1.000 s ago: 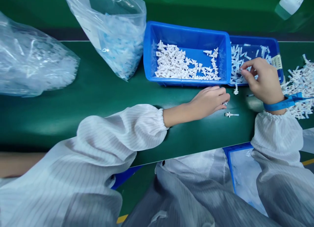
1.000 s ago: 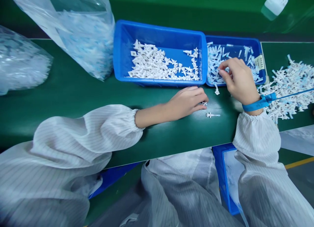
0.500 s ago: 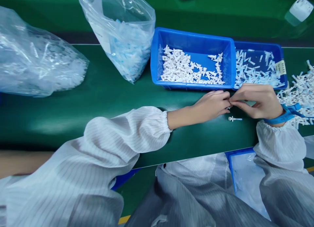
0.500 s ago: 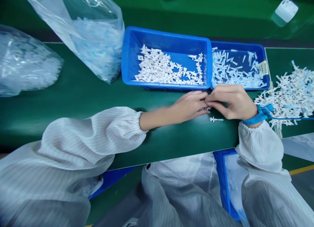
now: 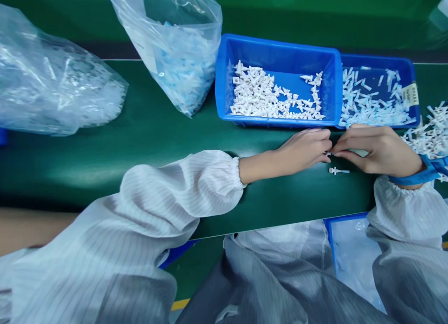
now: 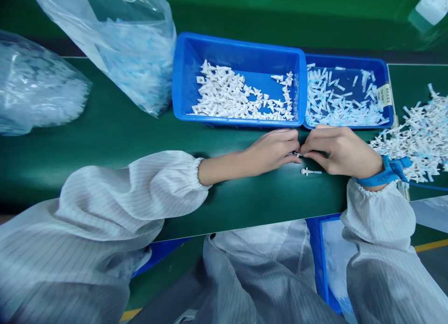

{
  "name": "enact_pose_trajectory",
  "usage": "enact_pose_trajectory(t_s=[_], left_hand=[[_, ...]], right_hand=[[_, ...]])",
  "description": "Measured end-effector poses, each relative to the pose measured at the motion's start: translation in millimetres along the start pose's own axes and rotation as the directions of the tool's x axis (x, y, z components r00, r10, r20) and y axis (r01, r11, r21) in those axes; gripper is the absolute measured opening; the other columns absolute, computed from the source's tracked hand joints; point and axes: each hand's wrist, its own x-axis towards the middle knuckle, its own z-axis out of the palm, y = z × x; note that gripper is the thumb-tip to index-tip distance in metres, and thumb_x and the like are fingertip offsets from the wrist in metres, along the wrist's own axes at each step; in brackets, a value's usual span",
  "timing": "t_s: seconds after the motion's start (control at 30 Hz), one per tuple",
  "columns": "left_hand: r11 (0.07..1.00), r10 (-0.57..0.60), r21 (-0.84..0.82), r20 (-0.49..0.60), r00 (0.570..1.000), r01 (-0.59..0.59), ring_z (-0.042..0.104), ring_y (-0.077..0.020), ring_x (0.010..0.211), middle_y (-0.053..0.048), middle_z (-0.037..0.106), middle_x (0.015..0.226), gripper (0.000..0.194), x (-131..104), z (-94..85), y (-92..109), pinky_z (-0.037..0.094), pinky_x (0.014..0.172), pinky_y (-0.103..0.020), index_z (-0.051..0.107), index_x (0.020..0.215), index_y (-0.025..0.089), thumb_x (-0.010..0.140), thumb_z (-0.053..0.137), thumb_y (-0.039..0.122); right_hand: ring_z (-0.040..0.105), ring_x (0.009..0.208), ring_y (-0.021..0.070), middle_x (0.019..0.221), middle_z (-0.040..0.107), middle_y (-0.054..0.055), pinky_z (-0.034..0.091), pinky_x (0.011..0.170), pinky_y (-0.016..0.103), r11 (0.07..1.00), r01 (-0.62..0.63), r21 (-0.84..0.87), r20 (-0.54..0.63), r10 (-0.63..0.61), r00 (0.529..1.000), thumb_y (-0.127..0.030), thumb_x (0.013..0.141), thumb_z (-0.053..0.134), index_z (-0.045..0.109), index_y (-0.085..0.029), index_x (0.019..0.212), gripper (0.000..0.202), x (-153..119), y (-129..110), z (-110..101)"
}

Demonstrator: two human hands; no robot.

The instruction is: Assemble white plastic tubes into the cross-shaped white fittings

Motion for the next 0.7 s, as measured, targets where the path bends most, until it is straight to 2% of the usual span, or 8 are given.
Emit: enact_pose_trajectory(t_s=[0.27,0.57,0.7], left_hand=[[1.000,-0.014,0.002,0.028,0.999,0.014,0.060,-0.0221,0.084,-0.008,0.062,0.088,0.026,1.1,-0.9,-0.2,0.041,0.074,-0.031,0.066,0.093,0.011,0.090,0.063,0.036],[1.000,-0.023,-0.018,0.053,0.998,0.024,0.059,-0.0228,0.082,-0.009,0.062,0.087,0.026,2.4,-2.9,0.2,0.040,0.073,-0.031,0.065,0.090,0.010,0.090,0.063,0.036],[0.999,-0.029,-0.026,0.052,0.998,0.030,0.059,-0.0226,0.082,-0.010,0.062,0.087,0.027,2.1,-3.2,-0.2,0.040,0.073,-0.031,0.065,0.091,0.010,0.090,0.063,0.037]], right_hand=[[0.067,0.078,0.0221,0.085,0.072,0.007,0.055,0.071,0.036,0.996,0.012,-0.086,-0.056,-0.017,0.998,-0.018,0.091,0.057,0.070,-0.021,0.089,0.014,-1.3,-3.3,2.0],[0.064,0.073,0.0204,0.082,0.072,0.008,0.054,0.067,0.034,0.976,0.074,-0.205,-0.086,-0.094,0.992,-0.010,0.091,0.055,0.068,-0.018,0.090,0.015,1.0,-6.6,6.1],[0.065,0.076,0.0185,0.086,0.072,0.005,0.054,0.069,0.031,0.975,0.040,-0.219,-0.084,-0.060,0.995,-0.011,0.093,0.050,0.067,-0.022,0.091,0.020,-1.6,-6.5,9.3]])
